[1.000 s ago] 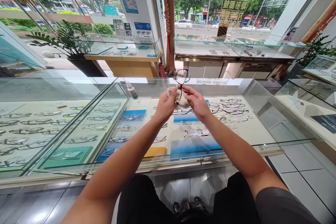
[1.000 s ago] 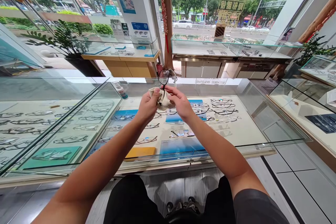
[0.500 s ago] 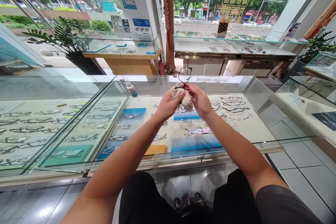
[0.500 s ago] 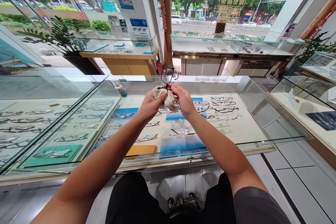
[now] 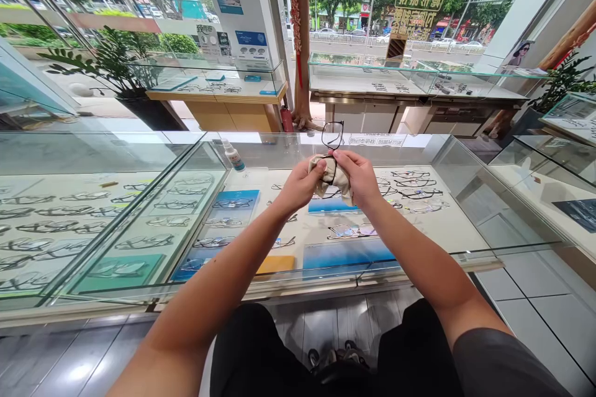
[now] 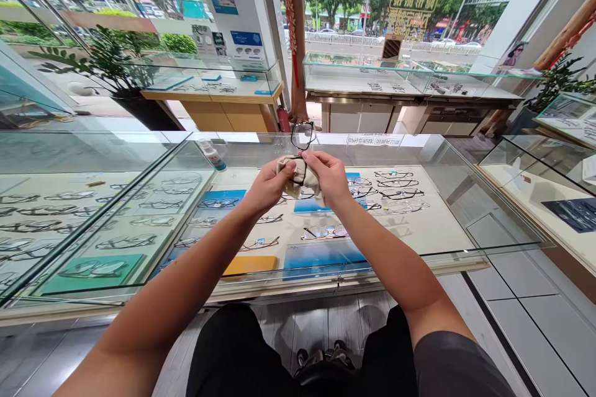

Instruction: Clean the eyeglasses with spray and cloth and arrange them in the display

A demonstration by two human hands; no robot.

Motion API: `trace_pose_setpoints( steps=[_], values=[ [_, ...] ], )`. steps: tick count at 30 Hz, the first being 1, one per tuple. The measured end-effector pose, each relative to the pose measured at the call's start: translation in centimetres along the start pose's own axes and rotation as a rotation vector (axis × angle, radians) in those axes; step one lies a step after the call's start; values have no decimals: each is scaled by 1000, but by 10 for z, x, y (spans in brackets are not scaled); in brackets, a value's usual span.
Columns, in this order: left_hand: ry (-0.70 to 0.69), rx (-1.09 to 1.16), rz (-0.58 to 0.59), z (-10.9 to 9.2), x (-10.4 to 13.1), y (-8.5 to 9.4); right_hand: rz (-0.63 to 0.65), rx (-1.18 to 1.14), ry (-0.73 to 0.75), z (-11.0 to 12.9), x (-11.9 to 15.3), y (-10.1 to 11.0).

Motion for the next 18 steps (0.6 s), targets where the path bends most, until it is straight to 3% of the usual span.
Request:
trace_pose_setpoints(
  steps=[4,7,13,18],
  values=[
    [31,69,119,1,1,-6,-30,8,-20,2,-4,4],
    [47,74,118,3,3,-7,-43,8,-14,3,-5,5],
    [53,-16,-51,12,4,-1,23,33,-74,-4,-1,0],
    [31,-11,-176,16,3,4,158,59,-134,-8,4,-9]
  ],
)
Point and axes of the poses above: each hand's wrist, its own x-axis away from the middle knuckle, its own y-axis out of the back of the hand, z = x × y, the point moved 5 cm from there along -x, towards the middle knuckle
